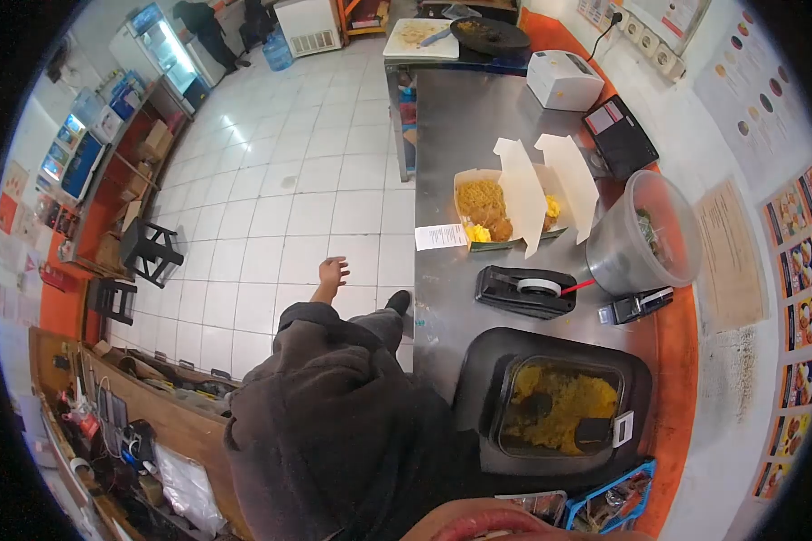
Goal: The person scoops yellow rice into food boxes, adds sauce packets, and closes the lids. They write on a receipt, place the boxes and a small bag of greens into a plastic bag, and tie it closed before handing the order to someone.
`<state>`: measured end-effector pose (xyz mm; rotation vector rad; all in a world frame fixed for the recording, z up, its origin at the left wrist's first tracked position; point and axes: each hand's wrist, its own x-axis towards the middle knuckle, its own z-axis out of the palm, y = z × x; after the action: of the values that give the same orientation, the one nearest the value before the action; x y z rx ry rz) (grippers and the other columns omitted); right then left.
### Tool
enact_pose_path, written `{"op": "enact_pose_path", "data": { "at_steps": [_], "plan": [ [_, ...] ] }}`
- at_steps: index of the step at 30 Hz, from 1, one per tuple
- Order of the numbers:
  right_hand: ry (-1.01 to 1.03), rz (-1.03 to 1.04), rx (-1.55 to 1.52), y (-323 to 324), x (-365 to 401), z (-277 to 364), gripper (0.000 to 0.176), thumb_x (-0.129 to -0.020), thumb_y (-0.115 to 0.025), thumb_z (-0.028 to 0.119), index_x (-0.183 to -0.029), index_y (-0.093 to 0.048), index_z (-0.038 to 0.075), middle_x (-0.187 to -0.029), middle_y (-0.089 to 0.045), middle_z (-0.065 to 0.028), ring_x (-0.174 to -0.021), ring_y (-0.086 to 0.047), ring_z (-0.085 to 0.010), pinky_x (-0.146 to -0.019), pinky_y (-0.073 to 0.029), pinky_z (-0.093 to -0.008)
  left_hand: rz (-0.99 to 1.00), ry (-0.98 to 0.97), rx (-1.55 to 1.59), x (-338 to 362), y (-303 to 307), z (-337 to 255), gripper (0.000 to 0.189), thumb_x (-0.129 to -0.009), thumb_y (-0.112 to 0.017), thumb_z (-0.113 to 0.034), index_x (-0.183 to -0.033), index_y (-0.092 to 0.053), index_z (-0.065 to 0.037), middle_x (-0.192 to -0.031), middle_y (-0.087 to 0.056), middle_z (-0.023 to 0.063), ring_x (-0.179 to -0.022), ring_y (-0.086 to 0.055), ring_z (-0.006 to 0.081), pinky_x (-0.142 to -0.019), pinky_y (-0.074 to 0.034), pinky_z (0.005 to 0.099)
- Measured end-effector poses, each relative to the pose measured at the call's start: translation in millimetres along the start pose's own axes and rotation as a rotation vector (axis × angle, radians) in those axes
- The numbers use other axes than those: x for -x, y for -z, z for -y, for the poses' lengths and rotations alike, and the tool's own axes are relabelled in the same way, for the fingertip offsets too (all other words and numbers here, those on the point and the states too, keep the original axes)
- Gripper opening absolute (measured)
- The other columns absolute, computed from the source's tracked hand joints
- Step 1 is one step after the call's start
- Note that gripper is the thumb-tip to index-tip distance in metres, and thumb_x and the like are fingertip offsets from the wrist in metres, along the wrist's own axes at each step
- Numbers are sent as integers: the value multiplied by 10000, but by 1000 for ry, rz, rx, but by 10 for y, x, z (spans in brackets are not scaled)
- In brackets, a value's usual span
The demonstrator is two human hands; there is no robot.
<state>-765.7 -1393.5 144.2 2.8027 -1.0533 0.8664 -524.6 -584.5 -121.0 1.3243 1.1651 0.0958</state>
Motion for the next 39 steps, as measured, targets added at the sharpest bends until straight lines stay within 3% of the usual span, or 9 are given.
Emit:
{"op": "enact_pose_path", "data": {
  "at_steps": [10, 15, 18, 21, 24, 28, 33, 37, 39],
  "plan": [
    [-176, -670, 172, 1188, 679, 469, 107, -757, -690, 3, -816, -601, -5, -847, -634, -168, -763, -618, -244, -690, -510, -360, 333, -983, -48, 762, -1256, -1531, 209, -964, -439, -137, -1041, -591, -16, -939, -637, 78, -826, -596, 144, -684, -468, 268],
    [-208, -910, 22, 1491, 1379, 2140, 107, -757, -689, -1, -816, -600, -7, -847, -634, -166, -764, -617, -239, -691, -510, -357, 1204, -1163, 71, 2057, -1894, -2179, 212, -857, -495, -2, -1042, -599, 0, -1010, -654, 133, -966, -619, 214, -856, -487, 324],
    [-293, -683, -169, 1075, 1661, 3462, 107, -758, -688, -4, -816, -599, -8, -847, -634, -164, -764, -617, -236, -692, -510, -355, 1968, -900, -187, 2644, -1933, -2361, 212, -925, -561, -141, -1104, -620, -45, -1050, -655, 100, -1015, -610, 233, -914, -463, 341],
    [-272, -96, -758, 444, 1443, 4717, 116, -750, -688, -84, -820, -609, -36, -861, -637, -126, -791, -605, -184, -743, -496, -302, 2120, -1086, 2, 2509, -1940, -2371, 318, -931, -586, -242, -1162, -613, -24, -1124, -638, 121, -1107, -567, 191, -937, -461, 349],
    [-207, 62, -916, 114, 1235, 5632, 105, -746, -743, -45, -811, -660, -48, -778, -665, -95, -700, -610, -118, -652, -488, -227, 2111, -528, -394, 1867, -1809, -2588, 266, -919, -600, -133, -1154, -610, -7, -1022, -683, 95, -933, -671, 160, -829, -530, 295],
    [-429, 60, -1080, -391, 1214, 6007, 74, -836, -689, 4, -818, -625, -27, -718, -647, -60, -621, -595, -94, -541, -459, -222, 1965, -533, -465, 1110, -2034, -2988, 214, -924, -575, -126, -1100, -629, -17, -983, -673, 97, -889, -677, 176, -784, -505, 278],
    [-837, 1, -1437, -772, 1425, 6039, 214, -941, -579, 182, -847, -570, -10, -734, -618, -76, -590, -568, -125, -478, -445, -268, 1530, -1306, -559, 500, -2554, -3004, 211, -872, -602, -155, -1035, -636, -24, -935, -615, 128, -933, -556, 281, -852, -429, 376],
    [-976, -217, -1646, -856, 1549, 6056, 367, -984, -467, 344, -956, -551, -12, -870, -634, -140, -651, -605, -224, -609, -510, -366, 1670, -1284, -908, 285, -2835, -2767, 276, -867, -617, -208, -1111, -622, -77, -1121, -582, 112, -1107, -498, 288, -981, -342, 395],
    [-901, -213, -1683, -909, 1520, 6002, 308, -994, -465, 304, -1040, -569, 17, -951, -661, -119, -781, -645, -226, -685, -514, -359, 1350, -1801, -1134, 270, -2905, -2635, 380, -845, -628, -220, -1211, -577, -130, -1272, -504, 98, -1181, -436, 287, -1003, -301, 441]
  ]
}}
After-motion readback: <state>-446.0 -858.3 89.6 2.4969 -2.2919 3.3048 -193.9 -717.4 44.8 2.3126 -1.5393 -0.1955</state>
